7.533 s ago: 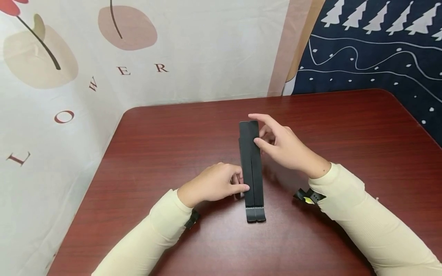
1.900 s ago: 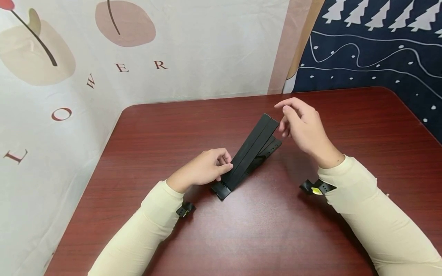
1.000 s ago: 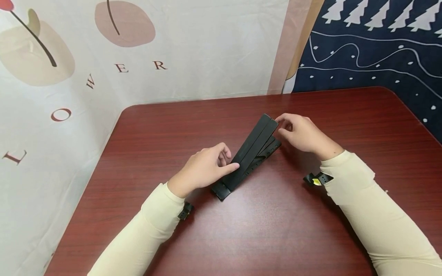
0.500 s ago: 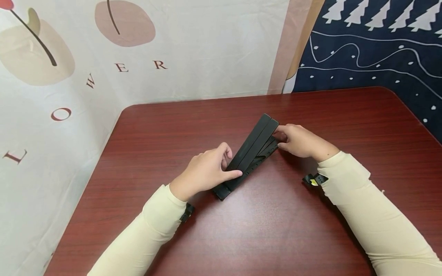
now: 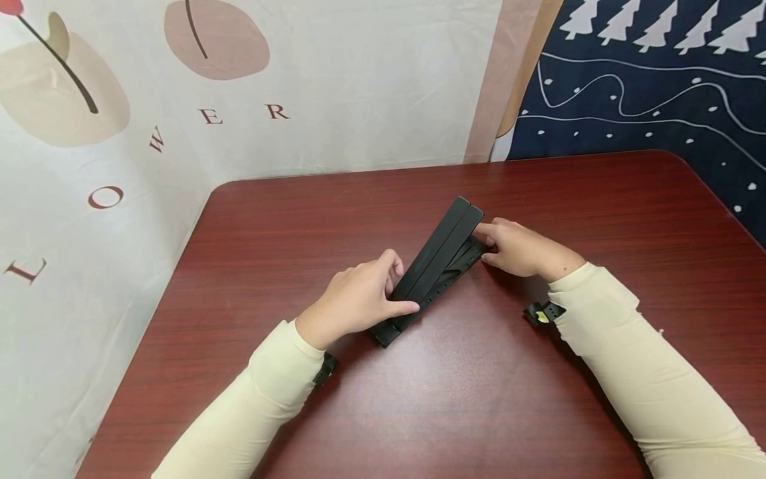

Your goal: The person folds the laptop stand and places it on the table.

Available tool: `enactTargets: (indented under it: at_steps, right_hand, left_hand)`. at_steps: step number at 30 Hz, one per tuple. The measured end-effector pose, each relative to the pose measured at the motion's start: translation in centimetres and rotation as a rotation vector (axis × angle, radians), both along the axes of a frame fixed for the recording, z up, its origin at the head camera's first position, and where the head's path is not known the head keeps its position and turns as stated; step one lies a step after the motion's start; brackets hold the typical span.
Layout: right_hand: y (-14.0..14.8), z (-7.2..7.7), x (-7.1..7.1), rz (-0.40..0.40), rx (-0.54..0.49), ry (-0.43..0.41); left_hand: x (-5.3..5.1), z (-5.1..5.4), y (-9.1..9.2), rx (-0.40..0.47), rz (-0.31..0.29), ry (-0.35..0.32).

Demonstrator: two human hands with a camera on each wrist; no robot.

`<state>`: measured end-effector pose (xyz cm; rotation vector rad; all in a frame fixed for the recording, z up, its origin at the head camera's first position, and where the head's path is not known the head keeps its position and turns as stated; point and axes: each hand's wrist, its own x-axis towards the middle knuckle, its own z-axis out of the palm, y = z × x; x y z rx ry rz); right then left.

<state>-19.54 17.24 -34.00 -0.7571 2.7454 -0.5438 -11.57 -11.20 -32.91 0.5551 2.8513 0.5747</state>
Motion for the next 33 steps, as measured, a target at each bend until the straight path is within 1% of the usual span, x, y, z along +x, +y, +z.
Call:
enactTargets:
  at_steps: [4,10,21,26,33]
  right_hand:
    - [0.00,-0.06,0.09,0.008,0.028,-0.008]
    - [-0.16,-0.11,0.27,0.019,0.086,-0.011]
    - [-0.26,-0.28,0.33,0.002,0.098,0.000]
    - [-0.22,-0.42,0.28,-0.006,0.105,0.003]
    - [-0.16,-0.43,0.35,0.023,0.096,0.013]
  left_hand:
    - [-0.01,-0.02,0.07,-0.015,0.005,-0.010]
    - [0.00,-0.13,0.17,-0.027,0.011,-0.004]
    - [0.04,-0.25,0.23,-0.020,0.013,0.004]
    - [0.09,-0.14,0.28,-0.018,0.011,0.007]
    - [0.10,-0.09,0.34,-0.018,0.012,0.006]
